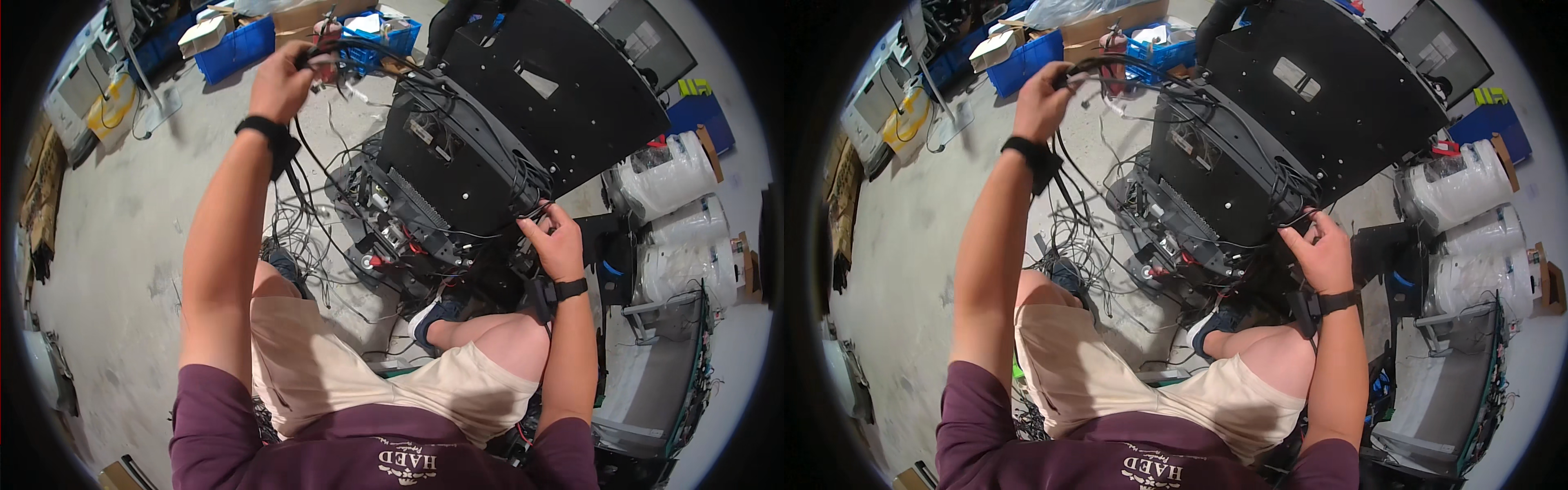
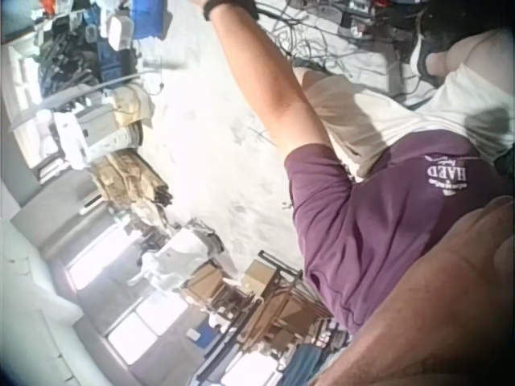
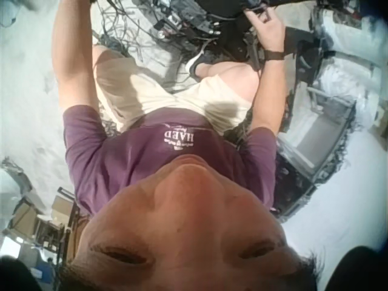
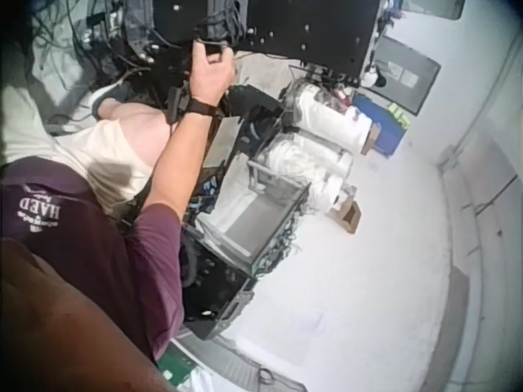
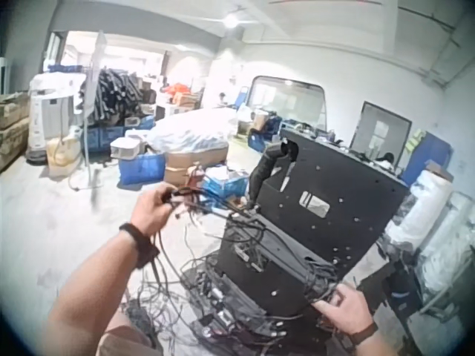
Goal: Wiring and connecting electronic components within a metal chassis.
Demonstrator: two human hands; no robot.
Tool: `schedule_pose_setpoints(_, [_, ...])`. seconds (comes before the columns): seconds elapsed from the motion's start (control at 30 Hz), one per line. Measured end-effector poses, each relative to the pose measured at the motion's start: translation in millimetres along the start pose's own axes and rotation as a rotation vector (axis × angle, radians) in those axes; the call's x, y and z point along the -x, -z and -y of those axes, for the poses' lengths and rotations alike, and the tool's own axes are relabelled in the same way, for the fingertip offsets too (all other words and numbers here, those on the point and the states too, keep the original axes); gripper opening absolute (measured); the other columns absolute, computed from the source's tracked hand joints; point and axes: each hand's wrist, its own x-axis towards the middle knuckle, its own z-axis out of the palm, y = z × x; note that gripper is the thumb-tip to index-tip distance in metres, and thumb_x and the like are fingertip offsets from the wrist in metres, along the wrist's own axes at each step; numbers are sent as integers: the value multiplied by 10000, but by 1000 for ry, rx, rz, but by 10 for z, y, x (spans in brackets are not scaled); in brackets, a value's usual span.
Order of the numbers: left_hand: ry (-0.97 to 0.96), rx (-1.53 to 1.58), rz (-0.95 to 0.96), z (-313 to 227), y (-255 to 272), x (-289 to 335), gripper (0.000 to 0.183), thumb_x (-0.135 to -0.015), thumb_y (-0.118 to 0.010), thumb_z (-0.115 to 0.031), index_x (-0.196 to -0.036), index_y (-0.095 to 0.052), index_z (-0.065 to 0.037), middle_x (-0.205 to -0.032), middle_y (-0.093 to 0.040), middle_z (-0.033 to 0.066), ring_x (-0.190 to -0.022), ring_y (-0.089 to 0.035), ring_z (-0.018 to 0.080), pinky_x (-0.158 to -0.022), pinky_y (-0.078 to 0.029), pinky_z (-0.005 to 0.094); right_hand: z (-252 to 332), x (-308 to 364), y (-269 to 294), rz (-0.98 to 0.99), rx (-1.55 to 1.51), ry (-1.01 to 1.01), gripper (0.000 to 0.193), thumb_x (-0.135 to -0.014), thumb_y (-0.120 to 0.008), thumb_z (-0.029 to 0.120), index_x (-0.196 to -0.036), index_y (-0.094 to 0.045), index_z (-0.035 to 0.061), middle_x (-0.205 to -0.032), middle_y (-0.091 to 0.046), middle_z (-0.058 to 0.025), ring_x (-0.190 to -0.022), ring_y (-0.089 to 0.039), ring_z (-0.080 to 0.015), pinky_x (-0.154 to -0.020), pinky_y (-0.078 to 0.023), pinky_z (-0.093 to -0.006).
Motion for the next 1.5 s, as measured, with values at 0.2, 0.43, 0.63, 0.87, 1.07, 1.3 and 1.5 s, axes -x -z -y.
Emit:
schedule_pose_setpoints(0.2, [458,-634,290,612,-471,-144,673,-814,-873,-328,-1395,-620,-100,-1215,-729,195,-1137,-697,339,-980,-531,411,-194,35,39,27,55,70,221,-877,-735,172,-1009,-724,-5,-651,-600,-38,-614,-540,-98,-613,-457,-291])
schedule_pose_setpoints(0.43, [96,-15,97,-199,-869,748,675,-724,-666,-47,-1386,-537,-15,-1347,-598,237,-1276,-558,406,-1110,-437,431,-98,31,106,-73,-217,-10,85,-927,-671,80,-957,-693,3,-741,-635,7,-639,-545,-56,-591,-429,-244])
schedule_pose_setpoints(0.63, [43,111,289,-961,-1038,1284,193,-906,-653,-199,-997,-727,-45,-988,-723,178,-903,-710,350,-798,-560,442,666,195,23,-80,-428,87,69,-960,-628,32,-993,-685,9,-801,-628,27,-682,-539,-38,-617,-430,-216])
schedule_pose_setpoints(0.87, [51,-100,98,-679,-1095,874,659,-928,-693,-246,-1464,-456,57,-1259,-632,297,-1173,-620,432,-984,-515,453,1211,433,-294,243,-393,350,137,-841,-713,4,-974,-721,35,-705,-648,-45,-589,-601,-128,-589,-473,-267])
schedule_pose_setpoints(1.07, [209,732,361,-321,-926,-279,496,-946,-770,-330,-1234,-674,62,-1121,-733,113,-1019,-658,130,-862,-533,293,1172,293,-631,215,-245,473,157,-793,-731,0,-936,-718,63,-633,-622,-1,-542,-583,-174,-616,-451,-315])
schedule_pose_setpoints(1.3, [569,344,402,98,-1213,-491,386,-912,-806,-382,-925,-729,-4,-799,-695,26,-697,-627,109,-630,-507,273,1234,241,-755,288,-216,599,166,-757,-756,-5,-898,-713,71,-600,-607,-6,-509,-583,-197,-595,-434,-306])
schedule_pose_setpoints(1.5, [467,500,61,-68,-1217,480,292,-912,-745,-251,-1025,-723,17,-902,-740,114,-810,-691,178,-766,-551,328,1218,256,-782,335,-192,591,118,-758,-761,12,-846,-717,76,-609,-628,-19,-517,-601,-198,-597,-445,-310])
